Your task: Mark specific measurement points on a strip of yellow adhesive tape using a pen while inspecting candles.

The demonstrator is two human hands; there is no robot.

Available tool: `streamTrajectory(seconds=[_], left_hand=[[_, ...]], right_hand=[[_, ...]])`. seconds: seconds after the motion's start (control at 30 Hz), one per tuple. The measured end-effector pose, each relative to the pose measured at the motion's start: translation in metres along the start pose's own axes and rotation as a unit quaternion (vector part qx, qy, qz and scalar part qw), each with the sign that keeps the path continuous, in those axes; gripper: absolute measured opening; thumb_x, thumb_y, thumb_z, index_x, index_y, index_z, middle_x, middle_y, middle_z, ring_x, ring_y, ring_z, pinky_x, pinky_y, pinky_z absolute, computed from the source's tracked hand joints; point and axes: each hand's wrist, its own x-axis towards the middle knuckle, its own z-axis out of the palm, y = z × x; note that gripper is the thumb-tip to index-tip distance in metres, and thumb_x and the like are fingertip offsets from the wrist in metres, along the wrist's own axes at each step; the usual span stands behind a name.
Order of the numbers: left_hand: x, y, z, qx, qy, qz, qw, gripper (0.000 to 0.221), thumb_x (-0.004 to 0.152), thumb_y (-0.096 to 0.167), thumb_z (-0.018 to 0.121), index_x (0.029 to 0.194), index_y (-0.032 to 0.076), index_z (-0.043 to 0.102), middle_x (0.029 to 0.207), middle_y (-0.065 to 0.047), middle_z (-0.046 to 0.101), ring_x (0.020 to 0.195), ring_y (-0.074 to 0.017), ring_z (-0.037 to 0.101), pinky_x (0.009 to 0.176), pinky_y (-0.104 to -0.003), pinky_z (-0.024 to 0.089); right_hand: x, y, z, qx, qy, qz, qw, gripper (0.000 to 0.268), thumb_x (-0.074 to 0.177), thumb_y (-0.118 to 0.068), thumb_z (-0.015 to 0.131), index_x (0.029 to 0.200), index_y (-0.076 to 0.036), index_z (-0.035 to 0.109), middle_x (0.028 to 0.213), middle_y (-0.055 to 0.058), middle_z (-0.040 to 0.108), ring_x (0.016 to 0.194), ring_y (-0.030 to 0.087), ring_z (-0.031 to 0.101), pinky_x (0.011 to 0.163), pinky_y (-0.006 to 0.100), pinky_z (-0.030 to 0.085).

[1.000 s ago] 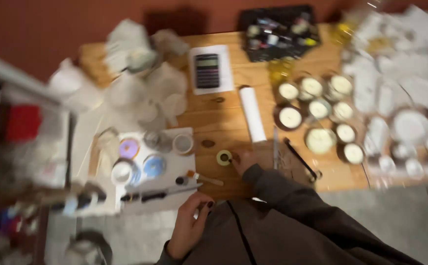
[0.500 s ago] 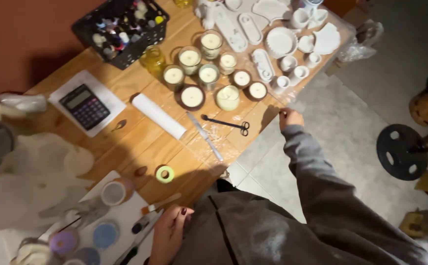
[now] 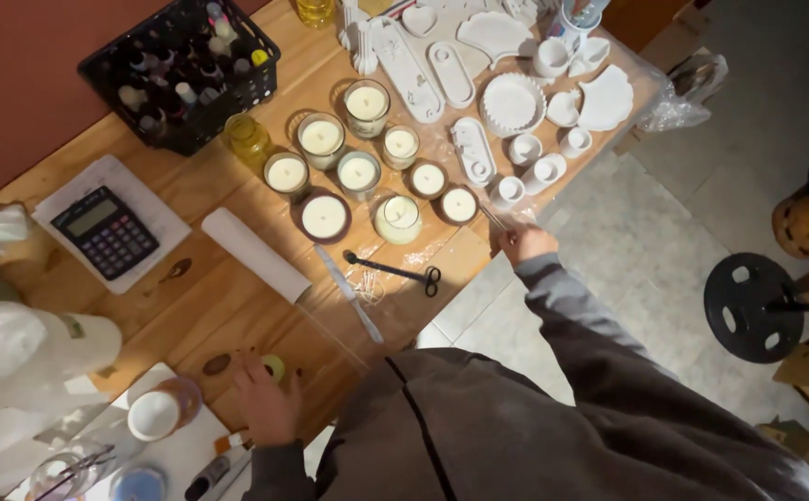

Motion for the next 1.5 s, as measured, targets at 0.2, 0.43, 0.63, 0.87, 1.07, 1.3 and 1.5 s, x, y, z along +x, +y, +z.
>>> streamTrajectory(seconds=[0.2,0.43,0.63,0.87,1.07,1.3,1.5], left_hand=[[0.003,-0.014,0.044,0.026,0.043,-0.027,0.998,0.076,0.070,0.021,0.083,0.136,-0.001,0.054,0.142,-0.026,0.050,0.116,-0.0470,0.053,0.094,-0.052,0.046],[-0.011,0.025,0.001,-0.165,0.104,0.026,0.980,0.059,0.082,0.011,0.076,0.137,0.002,0.057,0.141,-0.019,0.056,0.130,-0.0400,0.055,0.108,-0.046,0.046],[-0.040,0.099,-0.129,-0.498,0.084,0.178,0.845,0.055,0.087,0.000,0.079,0.138,0.003,0.056,0.147,-0.015,0.051,0.143,-0.0288,0.053,0.120,-0.041,0.047],[-0.066,0.086,-0.175,-0.461,0.121,0.281,0.833,0.067,0.082,0.002,0.084,0.140,0.003,0.051,0.146,-0.016,0.054,0.141,-0.0308,0.052,0.119,-0.043,0.046],[-0.091,0.081,-0.210,-0.423,0.158,0.317,0.834,0.073,0.084,0.008,0.085,0.145,0.003,0.045,0.154,-0.019,0.049,0.145,-0.0328,0.050,0.121,-0.043,0.043],[-0.107,0.069,-0.218,-0.565,0.000,0.279,0.776,0.074,0.092,0.002,0.077,0.156,0.001,0.041,0.155,-0.019,0.052,0.137,-0.0321,0.063,0.113,-0.041,0.055],[-0.103,0.067,-0.219,-0.423,0.148,0.298,0.843,0.061,0.084,-0.001,0.083,0.140,0.001,0.058,0.146,-0.014,0.060,0.132,-0.0322,0.066,0.111,-0.039,0.055]], right_hand=[[-0.055,-0.001,-0.054,0.061,-0.003,0.012,0.998,0.023,0.081,-0.036,0.078,0.081,-0.014,0.077,0.078,0.010,0.073,0.071,0.033,0.070,0.064,0.044,0.056],[-0.103,-0.089,-0.129,0.471,0.126,0.006,0.873,0.019,0.096,-0.012,0.071,0.101,0.004,0.063,0.084,0.011,0.072,0.075,0.018,0.070,0.067,0.033,0.057],[-0.123,-0.230,-0.192,0.643,-0.103,-0.124,0.749,0.023,0.108,-0.006,0.054,0.127,0.005,0.063,0.119,0.018,0.075,0.106,0.024,0.074,0.088,0.036,0.059],[-0.169,-0.309,-0.217,0.738,-0.314,-0.209,0.560,0.059,0.096,0.003,0.072,0.150,0.002,0.049,0.149,0.024,0.057,0.135,0.030,0.059,0.112,0.045,0.052],[-0.195,-0.321,-0.227,0.765,-0.252,-0.251,0.538,0.072,0.089,0.003,0.078,0.154,-0.003,0.046,0.160,0.023,0.047,0.143,0.038,0.056,0.116,0.051,0.050],[-0.210,-0.319,-0.226,0.748,-0.164,-0.353,0.537,0.077,0.089,0.009,0.076,0.157,-0.008,0.044,0.163,0.023,0.044,0.151,0.041,0.050,0.126,0.059,0.043],[-0.215,-0.329,-0.259,0.756,-0.223,-0.285,0.545,0.068,0.093,0.000,0.071,0.155,-0.001,0.043,0.163,0.023,0.045,0.151,0.037,0.050,0.125,0.054,0.044]])
